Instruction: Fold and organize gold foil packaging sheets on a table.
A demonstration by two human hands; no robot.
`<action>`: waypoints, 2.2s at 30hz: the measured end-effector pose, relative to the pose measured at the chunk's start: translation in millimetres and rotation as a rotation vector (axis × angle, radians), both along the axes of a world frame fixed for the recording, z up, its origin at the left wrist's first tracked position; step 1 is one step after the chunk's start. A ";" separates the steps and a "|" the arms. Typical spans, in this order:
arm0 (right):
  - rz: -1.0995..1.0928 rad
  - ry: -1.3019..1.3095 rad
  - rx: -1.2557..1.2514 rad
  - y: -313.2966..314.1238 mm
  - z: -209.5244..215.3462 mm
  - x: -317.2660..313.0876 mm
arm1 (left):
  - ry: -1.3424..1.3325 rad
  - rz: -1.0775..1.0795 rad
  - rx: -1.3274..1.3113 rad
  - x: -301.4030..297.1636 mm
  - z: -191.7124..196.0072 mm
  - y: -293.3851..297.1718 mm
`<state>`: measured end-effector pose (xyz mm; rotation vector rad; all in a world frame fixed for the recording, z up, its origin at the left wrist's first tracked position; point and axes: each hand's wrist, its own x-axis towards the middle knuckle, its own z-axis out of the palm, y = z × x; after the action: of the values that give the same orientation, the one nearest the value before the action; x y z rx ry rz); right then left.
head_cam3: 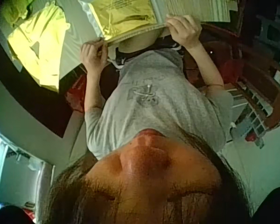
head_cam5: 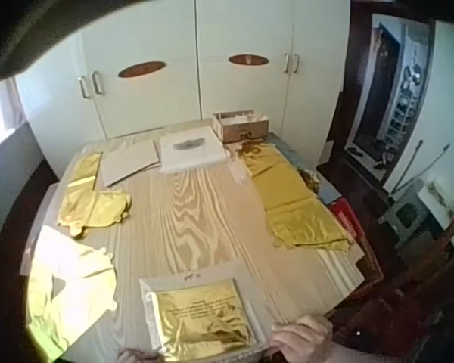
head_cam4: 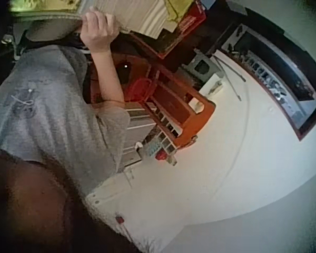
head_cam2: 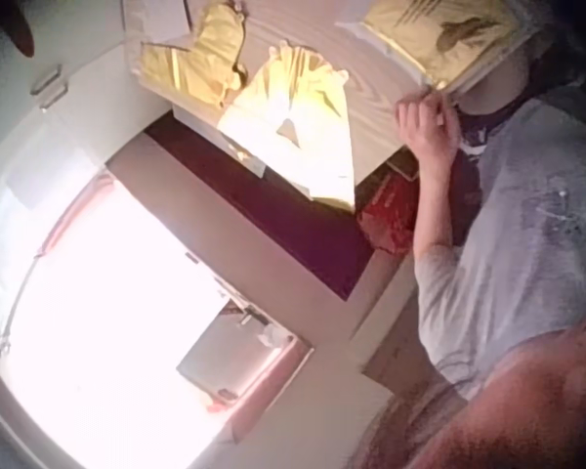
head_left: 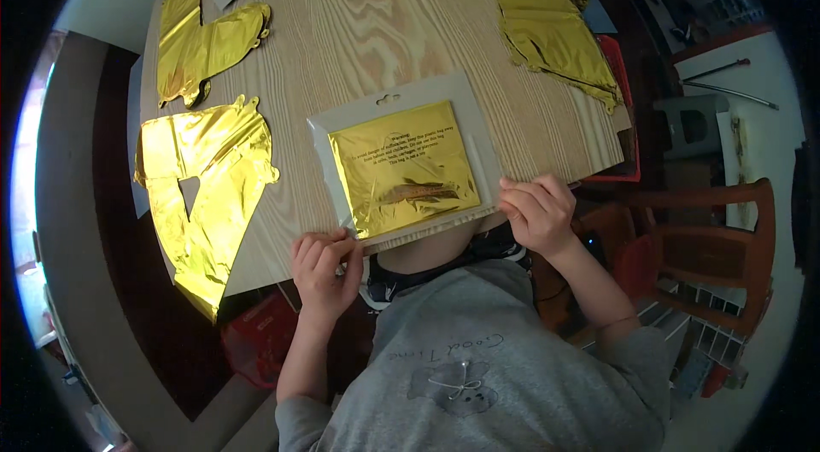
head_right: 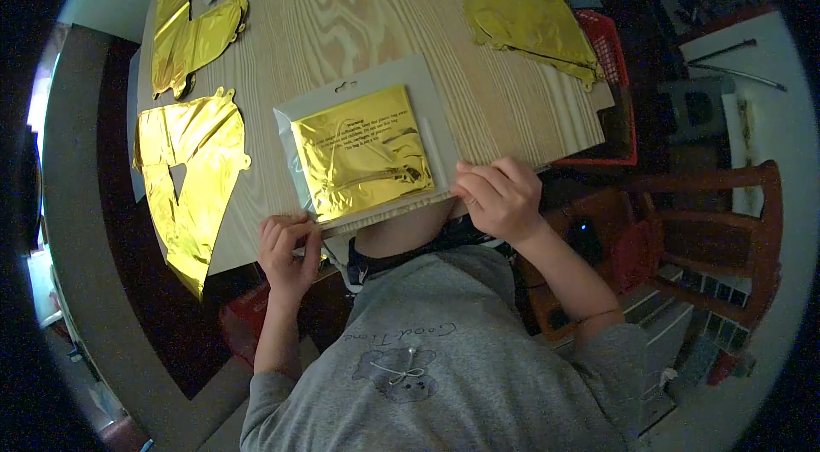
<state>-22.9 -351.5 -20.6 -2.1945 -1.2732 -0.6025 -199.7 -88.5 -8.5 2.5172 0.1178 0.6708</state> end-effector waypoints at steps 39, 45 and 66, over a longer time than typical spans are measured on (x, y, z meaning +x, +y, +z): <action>-0.221 0.153 -0.134 22.1 13.2 -22.1 | 0.188 0.422 0.152 8.1 0.0 -21.7; -0.044 0.049 -0.256 28.8 22.9 -26.3 | 0.075 -0.043 0.171 26.8 14.9 -69.5; -0.052 0.064 -0.136 17.6 10.6 -23.0 | 0.350 0.071 0.350 11.1 -0.2 -54.8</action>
<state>-45.9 -333.8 -10.1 -2.3449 -1.2607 -0.4740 -188.7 -143.3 -8.7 2.9622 0.2329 0.2873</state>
